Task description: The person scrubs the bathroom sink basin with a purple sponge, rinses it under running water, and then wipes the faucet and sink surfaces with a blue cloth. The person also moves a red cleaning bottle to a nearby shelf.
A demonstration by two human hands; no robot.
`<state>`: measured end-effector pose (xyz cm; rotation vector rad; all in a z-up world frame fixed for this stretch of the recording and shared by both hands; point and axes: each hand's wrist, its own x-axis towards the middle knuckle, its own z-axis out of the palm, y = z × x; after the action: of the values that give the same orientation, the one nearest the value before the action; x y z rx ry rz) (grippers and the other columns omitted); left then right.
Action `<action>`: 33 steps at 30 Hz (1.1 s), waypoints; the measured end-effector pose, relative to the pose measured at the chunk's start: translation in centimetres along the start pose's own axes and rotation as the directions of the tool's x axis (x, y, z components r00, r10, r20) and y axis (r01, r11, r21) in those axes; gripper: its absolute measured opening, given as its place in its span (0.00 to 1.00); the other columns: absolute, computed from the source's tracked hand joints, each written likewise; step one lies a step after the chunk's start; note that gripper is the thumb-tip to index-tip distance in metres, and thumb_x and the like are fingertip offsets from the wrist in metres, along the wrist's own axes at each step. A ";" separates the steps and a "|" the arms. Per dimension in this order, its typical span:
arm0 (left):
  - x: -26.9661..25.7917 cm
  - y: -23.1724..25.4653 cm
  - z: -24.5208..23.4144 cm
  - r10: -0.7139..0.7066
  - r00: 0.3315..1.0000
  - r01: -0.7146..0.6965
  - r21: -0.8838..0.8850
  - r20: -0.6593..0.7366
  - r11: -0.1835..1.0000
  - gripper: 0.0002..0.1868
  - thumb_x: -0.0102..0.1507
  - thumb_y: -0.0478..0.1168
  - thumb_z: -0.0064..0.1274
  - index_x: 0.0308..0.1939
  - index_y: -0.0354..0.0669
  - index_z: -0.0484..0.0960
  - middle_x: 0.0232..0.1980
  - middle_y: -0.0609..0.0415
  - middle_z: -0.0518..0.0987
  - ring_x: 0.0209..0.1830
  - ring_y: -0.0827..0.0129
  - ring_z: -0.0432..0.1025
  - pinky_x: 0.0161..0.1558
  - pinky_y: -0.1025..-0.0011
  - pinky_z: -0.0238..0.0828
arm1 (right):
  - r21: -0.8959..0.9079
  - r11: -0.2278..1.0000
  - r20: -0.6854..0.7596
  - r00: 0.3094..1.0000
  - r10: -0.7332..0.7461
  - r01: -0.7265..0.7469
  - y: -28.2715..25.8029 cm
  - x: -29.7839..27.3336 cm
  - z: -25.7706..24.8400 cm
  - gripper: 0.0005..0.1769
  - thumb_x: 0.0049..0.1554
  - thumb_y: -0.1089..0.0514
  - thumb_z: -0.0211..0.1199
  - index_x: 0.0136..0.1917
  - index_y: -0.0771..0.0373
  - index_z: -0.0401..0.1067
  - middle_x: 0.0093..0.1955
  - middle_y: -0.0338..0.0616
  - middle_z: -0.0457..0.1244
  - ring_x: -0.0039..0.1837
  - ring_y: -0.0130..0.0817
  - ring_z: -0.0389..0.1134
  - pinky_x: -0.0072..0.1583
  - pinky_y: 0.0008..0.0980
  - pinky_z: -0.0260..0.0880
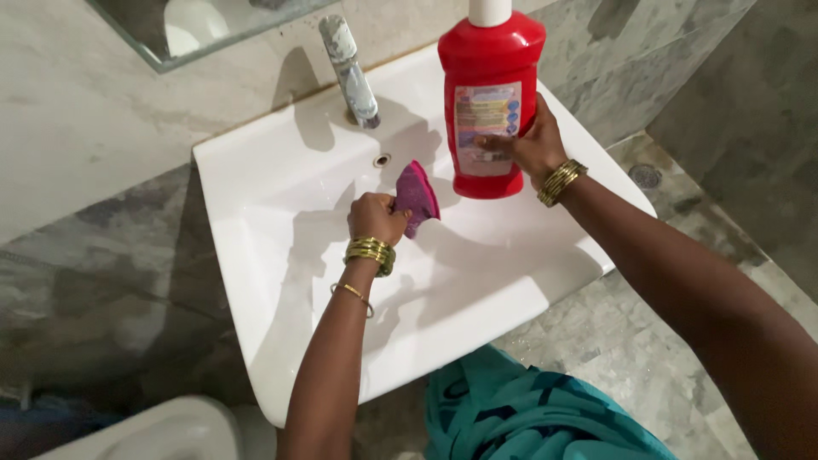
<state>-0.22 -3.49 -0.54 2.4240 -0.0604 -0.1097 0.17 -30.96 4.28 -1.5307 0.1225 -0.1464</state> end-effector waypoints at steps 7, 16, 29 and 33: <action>0.3 0.2 0.5 -0.035 0.995 0.069 -0.382 0.096 0.921 0.13 0.56 0.34 0.66 0.42 0.29 0.86 0.36 0.48 0.87 0.30 0.72 0.81 0.33 0.75 0.82 | -0.008 1.000 -0.007 1.000 -0.007 0.007 -0.1 -1.1 -0.7 0.44 0.44 0.66 0.78 0.68 0.56 0.58 0.65 0.44 0.68 0.68 0.41 0.70 0.66 0.49 0.70; 1.0 0.1 2.8 -0.058 0.978 0.193 -0.754 0.202 0.628 0.14 0.59 0.36 0.62 0.47 0.31 0.84 0.37 0.50 0.85 0.32 0.71 0.81 0.34 0.72 0.82 | 0.054 0.998 -0.117 0.993 -0.011 0.018 -0.7 -1.9 -1.8 0.45 0.42 0.64 0.78 0.69 0.57 0.60 0.64 0.46 0.69 0.66 0.41 0.72 0.65 0.49 0.72; 2.0 1.7 5.1 -0.050 0.939 0.342 -0.901 0.342 0.268 0.15 0.64 0.43 0.49 0.53 0.41 0.74 0.46 0.51 0.81 0.43 0.66 0.77 0.47 0.60 0.78 | 0.011 0.999 -0.144 0.989 -0.034 0.036 -1.9 -3.0 -2.9 0.47 0.43 0.64 0.78 0.70 0.59 0.57 0.64 0.47 0.68 0.67 0.41 0.71 0.66 0.48 0.70; 2.4 2.1 5.2 -0.048 0.935 0.353 -0.908 0.351 0.227 0.19 0.66 0.45 0.45 0.58 0.41 0.72 0.52 0.49 0.80 0.48 0.62 0.77 0.49 0.57 0.77 | 0.032 0.998 -0.123 0.991 -0.044 0.048 -2.2 -2.9 -3.0 0.46 0.43 0.63 0.78 0.70 0.58 0.57 0.64 0.47 0.68 0.67 0.40 0.70 0.66 0.48 0.70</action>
<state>1.66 -8.67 -3.24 1.0785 0.1805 -0.4443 -3.23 -33.53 6.38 -1.4902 0.1808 -0.2780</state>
